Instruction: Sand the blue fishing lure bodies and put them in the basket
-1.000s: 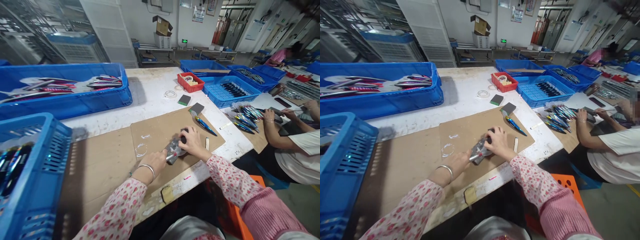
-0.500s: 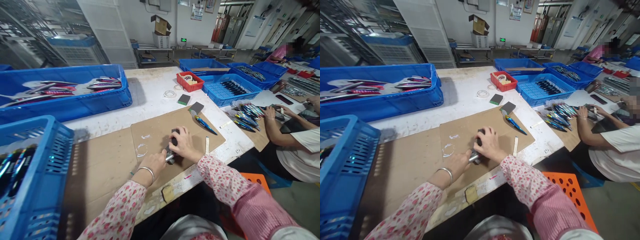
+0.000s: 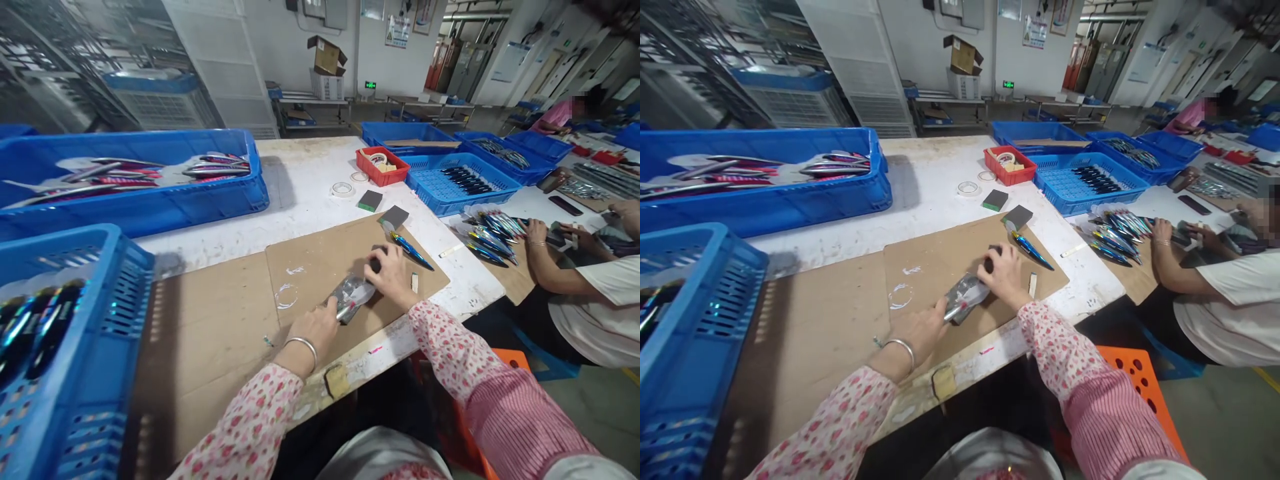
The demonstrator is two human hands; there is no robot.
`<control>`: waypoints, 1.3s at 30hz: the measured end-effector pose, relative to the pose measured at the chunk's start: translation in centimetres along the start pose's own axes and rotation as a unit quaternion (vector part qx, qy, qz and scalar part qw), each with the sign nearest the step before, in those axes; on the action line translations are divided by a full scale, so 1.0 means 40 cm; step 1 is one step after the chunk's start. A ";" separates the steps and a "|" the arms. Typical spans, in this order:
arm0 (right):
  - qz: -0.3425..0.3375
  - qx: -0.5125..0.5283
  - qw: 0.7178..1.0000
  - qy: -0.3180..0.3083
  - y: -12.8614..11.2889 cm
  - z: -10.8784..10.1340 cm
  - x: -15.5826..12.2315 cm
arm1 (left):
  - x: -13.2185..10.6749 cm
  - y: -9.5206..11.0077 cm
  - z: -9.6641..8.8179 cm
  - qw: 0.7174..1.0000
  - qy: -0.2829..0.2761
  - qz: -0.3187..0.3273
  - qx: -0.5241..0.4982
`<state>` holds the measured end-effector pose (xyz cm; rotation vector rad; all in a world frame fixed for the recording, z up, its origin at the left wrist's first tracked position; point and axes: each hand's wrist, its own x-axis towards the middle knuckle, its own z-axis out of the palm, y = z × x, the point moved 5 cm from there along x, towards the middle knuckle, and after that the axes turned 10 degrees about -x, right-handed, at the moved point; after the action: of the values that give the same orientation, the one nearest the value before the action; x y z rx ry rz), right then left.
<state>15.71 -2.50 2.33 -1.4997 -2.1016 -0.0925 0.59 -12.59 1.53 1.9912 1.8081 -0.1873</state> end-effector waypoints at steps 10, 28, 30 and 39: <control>-0.022 0.012 0.999 -0.026 -0.115 0.000 -0.017 | -0.003 0.025 0.063 0.997 0.012 -0.059 -0.039; 0.035 -0.040 0.999 -0.005 -0.015 -0.023 0.083 | 0.002 0.022 0.087 0.993 0.047 -0.081 -0.065; 0.074 0.007 0.997 0.009 0.005 -0.019 0.080 | 0.008 0.013 0.086 0.994 0.040 -0.077 -0.073; 0.024 0.059 0.997 -0.041 -0.114 0.038 -0.023 | 0.020 -0.020 0.084 0.992 0.019 -0.061 -0.105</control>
<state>11.25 -4.44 1.78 -1.5053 -2.0933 0.1109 0.55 -13.19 -1.97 1.7520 1.8899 0.0039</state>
